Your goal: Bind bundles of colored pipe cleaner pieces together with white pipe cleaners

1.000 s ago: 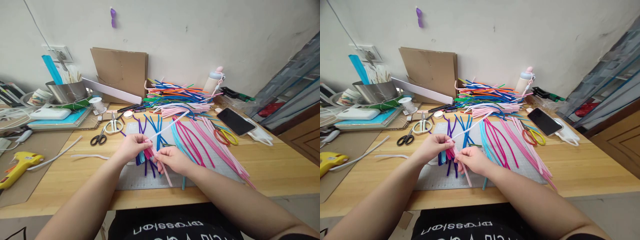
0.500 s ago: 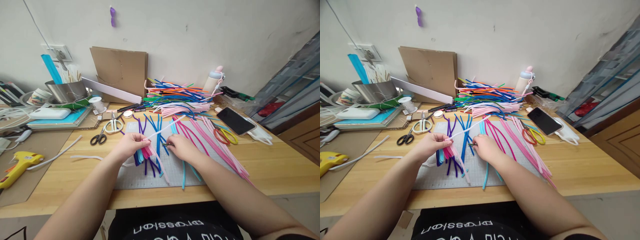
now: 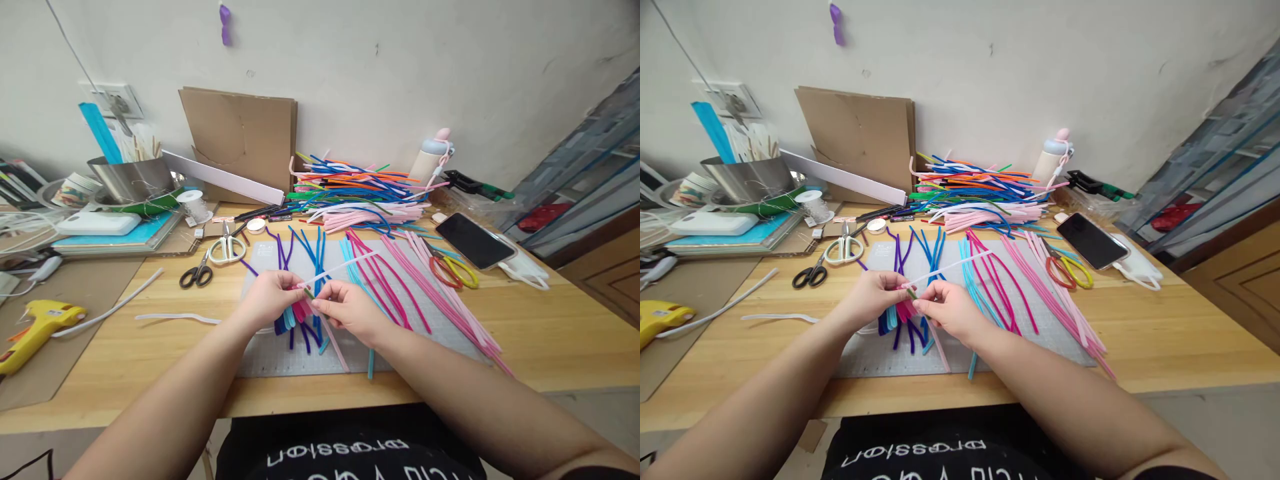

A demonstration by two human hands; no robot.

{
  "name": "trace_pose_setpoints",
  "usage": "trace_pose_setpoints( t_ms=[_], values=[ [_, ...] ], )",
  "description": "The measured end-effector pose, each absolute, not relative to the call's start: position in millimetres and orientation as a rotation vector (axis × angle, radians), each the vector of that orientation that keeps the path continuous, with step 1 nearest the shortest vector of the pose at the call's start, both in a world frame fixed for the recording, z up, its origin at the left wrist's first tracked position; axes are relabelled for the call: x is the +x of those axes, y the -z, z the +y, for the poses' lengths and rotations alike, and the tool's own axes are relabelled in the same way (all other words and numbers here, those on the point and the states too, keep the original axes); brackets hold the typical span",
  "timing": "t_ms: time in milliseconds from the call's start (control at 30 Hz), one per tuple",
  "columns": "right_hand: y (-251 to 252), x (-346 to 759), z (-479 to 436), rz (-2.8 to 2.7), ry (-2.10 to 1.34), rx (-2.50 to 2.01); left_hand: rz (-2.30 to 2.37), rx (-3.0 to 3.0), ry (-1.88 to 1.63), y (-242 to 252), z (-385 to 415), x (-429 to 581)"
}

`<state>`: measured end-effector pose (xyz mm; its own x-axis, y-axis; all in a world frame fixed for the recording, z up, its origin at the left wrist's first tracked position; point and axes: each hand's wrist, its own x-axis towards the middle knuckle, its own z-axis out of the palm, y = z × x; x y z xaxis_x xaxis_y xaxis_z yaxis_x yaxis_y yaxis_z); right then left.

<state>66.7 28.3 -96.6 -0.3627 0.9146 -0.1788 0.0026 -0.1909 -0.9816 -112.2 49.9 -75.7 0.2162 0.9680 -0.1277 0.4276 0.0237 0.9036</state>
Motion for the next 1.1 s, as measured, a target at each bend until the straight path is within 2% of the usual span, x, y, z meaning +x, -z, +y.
trace_pose_setpoints(
  t_ms=[500,933,1100],
  values=[
    [102.9,64.2,29.8,-1.334,-1.614,-1.148,1.245,1.589,-0.597,73.7,47.7,-111.8],
    [105.5,67.4,32.2,-1.567,-1.340,-1.173,1.233,1.478,-0.677,73.2,47.8,-110.9],
    [100.8,68.1,33.7,-1.529,-1.505,-1.152,1.247,1.359,-0.769,69.4,53.3,-119.2]
  ],
)
